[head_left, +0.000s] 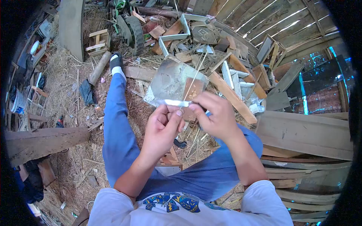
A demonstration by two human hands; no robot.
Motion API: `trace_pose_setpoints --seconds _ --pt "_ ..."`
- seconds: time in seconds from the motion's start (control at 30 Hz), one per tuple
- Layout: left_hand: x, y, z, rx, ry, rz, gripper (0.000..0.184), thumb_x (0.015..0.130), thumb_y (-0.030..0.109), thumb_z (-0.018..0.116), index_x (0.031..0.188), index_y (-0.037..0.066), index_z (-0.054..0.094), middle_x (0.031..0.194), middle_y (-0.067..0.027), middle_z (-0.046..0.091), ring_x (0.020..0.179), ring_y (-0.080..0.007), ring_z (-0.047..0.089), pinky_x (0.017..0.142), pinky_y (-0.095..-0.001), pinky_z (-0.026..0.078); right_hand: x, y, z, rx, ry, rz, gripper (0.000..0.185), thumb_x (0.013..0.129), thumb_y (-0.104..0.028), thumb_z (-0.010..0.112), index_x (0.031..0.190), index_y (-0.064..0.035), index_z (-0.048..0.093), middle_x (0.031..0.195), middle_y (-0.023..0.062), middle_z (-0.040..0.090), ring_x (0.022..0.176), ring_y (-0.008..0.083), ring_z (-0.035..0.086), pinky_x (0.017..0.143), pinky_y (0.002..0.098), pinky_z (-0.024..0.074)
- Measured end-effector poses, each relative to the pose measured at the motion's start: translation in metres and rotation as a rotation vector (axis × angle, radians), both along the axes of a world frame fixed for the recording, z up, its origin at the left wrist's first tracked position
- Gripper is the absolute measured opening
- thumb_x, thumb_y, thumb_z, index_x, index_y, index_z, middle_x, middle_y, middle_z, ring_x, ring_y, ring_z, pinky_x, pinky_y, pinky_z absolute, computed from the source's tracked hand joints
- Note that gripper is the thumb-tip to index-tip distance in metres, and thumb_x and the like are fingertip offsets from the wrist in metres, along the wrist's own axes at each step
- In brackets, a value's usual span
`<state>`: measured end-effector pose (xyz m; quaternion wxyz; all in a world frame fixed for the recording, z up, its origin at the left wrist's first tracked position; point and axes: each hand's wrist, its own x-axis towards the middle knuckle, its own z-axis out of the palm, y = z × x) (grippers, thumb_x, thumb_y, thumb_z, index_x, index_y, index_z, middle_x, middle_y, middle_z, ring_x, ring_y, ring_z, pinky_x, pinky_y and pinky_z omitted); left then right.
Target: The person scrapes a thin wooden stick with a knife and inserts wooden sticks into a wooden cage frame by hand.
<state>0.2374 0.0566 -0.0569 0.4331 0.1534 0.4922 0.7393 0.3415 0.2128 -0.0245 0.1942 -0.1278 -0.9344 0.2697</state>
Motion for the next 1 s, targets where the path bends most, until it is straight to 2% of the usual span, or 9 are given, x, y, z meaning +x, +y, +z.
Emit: trace_pose_setpoints --seconds 0.07,0.2,0.37,0.43,0.5,0.57,0.83,0.9,1.0 --pt "-0.002 -0.004 0.0 0.032 -0.048 -0.08 0.009 0.108 0.015 0.059 0.11 0.006 0.06 0.073 0.0026 0.055 0.056 -0.0015 0.038 0.049 -0.0209 0.026 0.0 0.005 0.0 -0.057 0.028 -0.146 0.016 0.095 -0.025 0.071 0.093 -0.0089 0.069 0.081 0.012 0.065 0.073 0.0359 0.067 0.062 0.0441 0.0524" --pt "-0.004 -0.004 0.001 0.003 -0.089 -0.082 0.011 0.108 0.017 0.06 0.109 0.006 0.06 0.072 0.0036 0.052 0.054 -0.0016 0.034 0.047 -0.0219 0.024 0.001 -0.003 0.0 0.042 -0.016 0.025 0.017 0.093 -0.027 0.073 0.091 -0.0096 0.07 0.081 0.0112 0.066 0.073 0.0343 0.068 0.062 0.0429 0.0524" --pt "-0.013 -0.011 0.005 0.026 -0.191 -0.151 0.01 0.11 0.017 0.056 0.107 0.008 0.058 0.068 0.0061 0.046 0.051 -0.0004 0.03 0.045 -0.0214 0.022 -0.001 0.006 -0.004 -0.019 0.06 -0.119 0.013 0.093 -0.018 0.074 0.091 -0.0044 0.071 0.079 0.0125 0.066 0.072 0.0334 0.066 0.063 0.0402 0.0506" --pt "-0.013 -0.013 0.0 0.052 -0.239 -0.169 0.009 0.11 0.017 0.056 0.107 0.009 0.057 0.067 0.0068 0.044 0.051 -0.0007 0.028 0.045 -0.0216 0.021 0.0 -0.003 -0.004 -0.004 0.026 0.069 0.015 0.093 -0.017 0.074 0.092 -0.0031 0.071 0.08 0.0126 0.066 0.071 0.0317 0.066 0.063 0.0393 0.0504" --pt "-0.017 -0.014 -0.001 0.065 -0.287 -0.184 0.009 0.11 0.017 0.056 0.107 0.009 0.057 0.067 0.0076 0.042 0.05 -0.0011 0.027 0.045 -0.0219 0.02 -0.001 -0.005 -0.002 -0.013 -0.033 0.068 0.015 0.092 -0.018 0.075 0.093 -0.0038 0.073 0.081 0.012 0.067 0.072 0.0312 0.067 0.064 0.0386 0.0511" --pt "-0.024 -0.016 0.001 0.105 -0.336 -0.197 0.008 0.11 0.017 0.055 0.107 0.009 0.056 0.067 0.008 0.041 0.049 -0.0015 0.026 0.045 -0.0227 0.019 -0.004 0.004 -0.009 -0.001 0.029 -0.053 0.018 0.094 -0.029 0.073 0.091 -0.0116 0.072 0.081 0.0105 0.067 0.073 0.0347 0.069 0.062 0.0434 0.0527" --pt "-0.015 -0.009 0.0 0.013 -0.098 -0.034 0.006 0.109 0.013 0.057 0.107 0.008 0.054 0.069 0.0092 0.042 0.054 0.0003 0.034 0.047 -0.0208 0.023 -0.005 -0.005 -0.005 0.024 -0.033 -0.097 0.021 0.094 -0.034 0.072 0.093 -0.0131 0.071 0.082 0.0085 0.068 0.074 0.0335 0.069 0.062 0.0444 0.0532" --pt "-0.015 -0.01 -0.001 -0.024 -0.091 -0.003 0.006 0.109 0.013 0.058 0.107 0.008 0.054 0.069 0.0093 0.043 0.055 0.0007 0.035 0.048 -0.0204 0.024 -0.005 -0.004 -0.007 0.012 -0.025 -0.097 0.017 0.092 -0.024 0.076 0.093 -0.0081 0.073 0.08 0.0105 0.066 0.072 0.0319 0.066 0.062 0.0397 0.0506" --pt "-0.014 -0.008 -0.007 0.053 -0.04 -0.026 0.007 0.108 0.015 0.058 0.105 0.01 0.056 0.071 0.0098 0.045 0.054 0.0003 0.033 0.046 -0.0208 0.025 -0.004 -0.014 -0.012 0.011 -0.024 -0.006 0.023 0.096 -0.035 0.07 0.093 -0.0125 0.071 0.079 0.009 0.067 0.073 0.0342 0.069 0.061 0.0462 0.053"
